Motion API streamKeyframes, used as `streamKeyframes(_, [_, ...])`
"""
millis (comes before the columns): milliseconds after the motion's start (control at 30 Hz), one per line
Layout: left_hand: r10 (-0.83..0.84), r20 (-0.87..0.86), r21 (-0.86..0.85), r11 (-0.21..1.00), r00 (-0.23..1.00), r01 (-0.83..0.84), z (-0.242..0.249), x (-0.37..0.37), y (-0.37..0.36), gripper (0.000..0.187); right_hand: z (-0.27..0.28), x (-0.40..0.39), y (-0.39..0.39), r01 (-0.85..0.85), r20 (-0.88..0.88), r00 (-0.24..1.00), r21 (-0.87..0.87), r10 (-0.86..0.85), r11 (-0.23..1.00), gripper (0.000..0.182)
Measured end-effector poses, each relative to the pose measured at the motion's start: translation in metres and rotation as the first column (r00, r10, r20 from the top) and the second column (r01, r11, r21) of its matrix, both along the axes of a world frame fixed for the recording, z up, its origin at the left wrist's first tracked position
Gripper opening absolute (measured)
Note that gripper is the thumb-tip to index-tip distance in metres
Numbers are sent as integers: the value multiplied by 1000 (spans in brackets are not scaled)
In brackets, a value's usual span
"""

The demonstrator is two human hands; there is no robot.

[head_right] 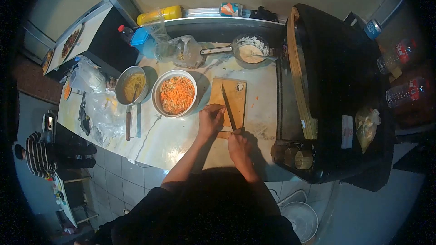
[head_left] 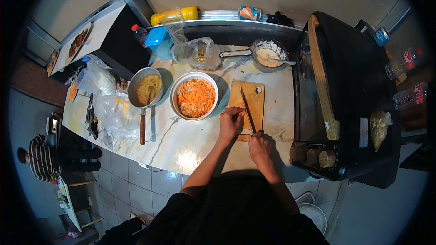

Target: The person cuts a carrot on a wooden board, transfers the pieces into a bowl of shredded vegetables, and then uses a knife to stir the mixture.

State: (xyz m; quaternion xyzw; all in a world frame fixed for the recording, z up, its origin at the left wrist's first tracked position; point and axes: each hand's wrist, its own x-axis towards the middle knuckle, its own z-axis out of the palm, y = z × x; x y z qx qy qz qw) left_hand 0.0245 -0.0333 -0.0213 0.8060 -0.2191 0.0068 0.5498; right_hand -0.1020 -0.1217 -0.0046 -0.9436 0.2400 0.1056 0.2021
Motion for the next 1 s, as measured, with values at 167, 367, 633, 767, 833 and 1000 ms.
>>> streamKeyframes(167, [2, 47, -1, 1000, 999, -2, -1, -1, -1, 11, -9, -3, -9, -74, -12, 997, -81, 73, 994, 36])
streamKeyframes(367, [0, 47, 13, 1000, 999, -1, -5, 3, 1, 15, 19, 0, -24, -114, -50, 992, -48, 112, 992, 32])
streamKeyframes(633, [38, -91, -42, 998, 995, -42, 1, 2, 1, 26, 49, 3, -30, -97, -9, 995, 120, 99, 988, 35])
streamKeyframes(767, [46, -93, -51, 997, 995, -51, -5, 2, 1, 26, 40, 6, -27, -97, -80, 991, 156, 111, 983, 31])
streamKeyframes(833, [51, -103, -59, 997, 993, -58, -5, 2, 1, 25, 38, 4, -22, -80, -42, 995, 117, 85, 990, 31])
streamKeyframes(1000, [48, -131, -61, 997, 990, -57, -8, 3, 1, 25, 44, 3, -17, -62, -59, 996, 128, 70, 990, 32])
